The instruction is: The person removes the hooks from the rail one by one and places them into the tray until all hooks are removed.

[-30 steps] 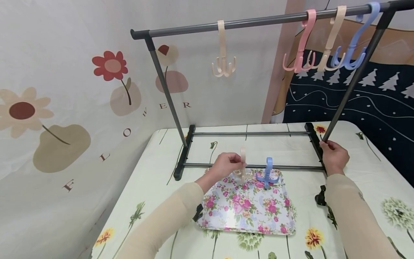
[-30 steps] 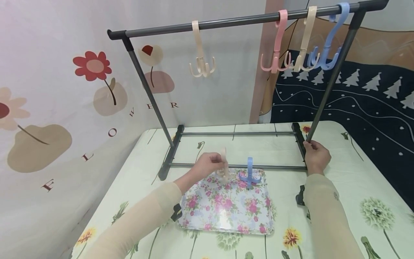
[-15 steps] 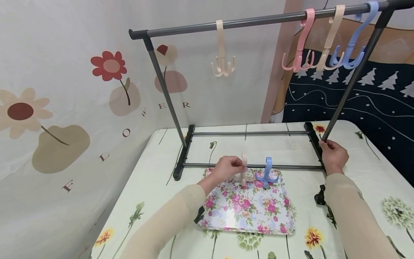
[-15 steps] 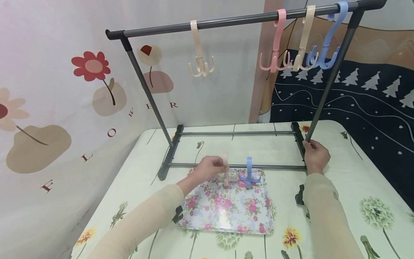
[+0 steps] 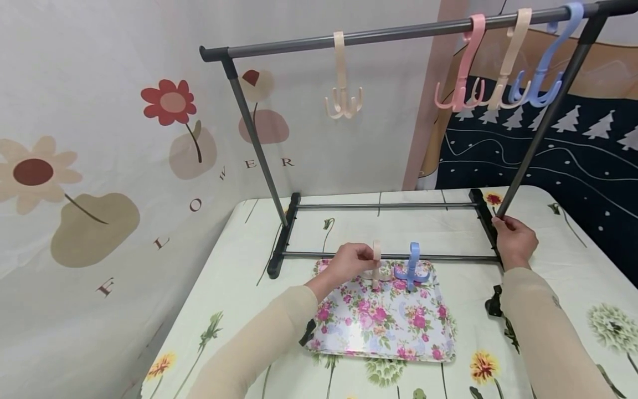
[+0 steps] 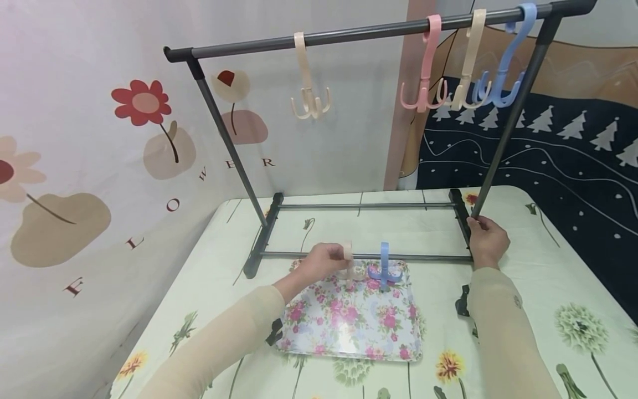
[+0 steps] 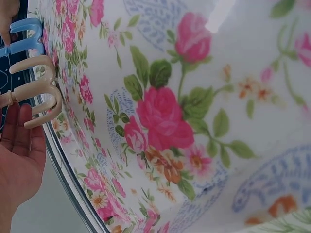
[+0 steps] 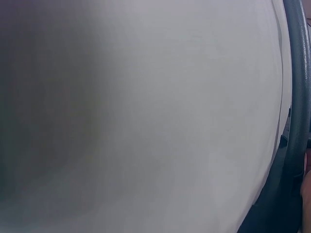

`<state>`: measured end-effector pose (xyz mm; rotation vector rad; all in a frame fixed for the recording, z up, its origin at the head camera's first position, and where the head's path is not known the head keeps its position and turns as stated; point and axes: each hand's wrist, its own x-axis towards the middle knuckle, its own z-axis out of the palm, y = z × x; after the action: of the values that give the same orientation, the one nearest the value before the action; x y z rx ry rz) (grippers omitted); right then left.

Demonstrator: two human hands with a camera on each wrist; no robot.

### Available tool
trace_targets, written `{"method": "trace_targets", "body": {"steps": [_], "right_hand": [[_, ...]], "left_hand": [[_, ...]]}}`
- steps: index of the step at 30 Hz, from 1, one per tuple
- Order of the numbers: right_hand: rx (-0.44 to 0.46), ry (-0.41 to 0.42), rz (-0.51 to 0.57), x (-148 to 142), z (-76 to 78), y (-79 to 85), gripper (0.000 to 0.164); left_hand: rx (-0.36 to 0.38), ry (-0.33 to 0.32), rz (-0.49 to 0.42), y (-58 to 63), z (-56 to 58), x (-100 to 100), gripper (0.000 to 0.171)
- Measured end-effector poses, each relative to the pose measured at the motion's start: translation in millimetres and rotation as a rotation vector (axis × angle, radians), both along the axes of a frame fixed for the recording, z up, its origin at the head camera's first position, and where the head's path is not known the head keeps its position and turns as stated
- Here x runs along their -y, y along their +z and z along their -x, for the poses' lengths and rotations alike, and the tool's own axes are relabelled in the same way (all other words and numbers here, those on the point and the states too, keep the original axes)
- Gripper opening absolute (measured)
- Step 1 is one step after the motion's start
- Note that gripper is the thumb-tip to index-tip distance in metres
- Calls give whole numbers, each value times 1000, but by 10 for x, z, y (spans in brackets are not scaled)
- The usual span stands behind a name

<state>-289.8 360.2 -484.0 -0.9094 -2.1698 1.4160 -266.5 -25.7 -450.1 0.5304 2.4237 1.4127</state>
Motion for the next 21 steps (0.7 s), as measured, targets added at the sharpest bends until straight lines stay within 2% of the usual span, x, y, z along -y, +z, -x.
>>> {"method": "trace_targets", "body": {"steps": [12, 16, 21], "right_hand": [[4, 0, -21, 30, -27, 16, 45], [4, 0, -18, 26, -23, 12, 45], [6, 6, -14, 19, -22, 12, 46]], "left_hand": [[-19, -24, 52, 15, 4, 60, 15], [-34, -13, 81, 45, 11, 138, 22], [-55, 15, 65, 95, 31, 237, 27]]}}
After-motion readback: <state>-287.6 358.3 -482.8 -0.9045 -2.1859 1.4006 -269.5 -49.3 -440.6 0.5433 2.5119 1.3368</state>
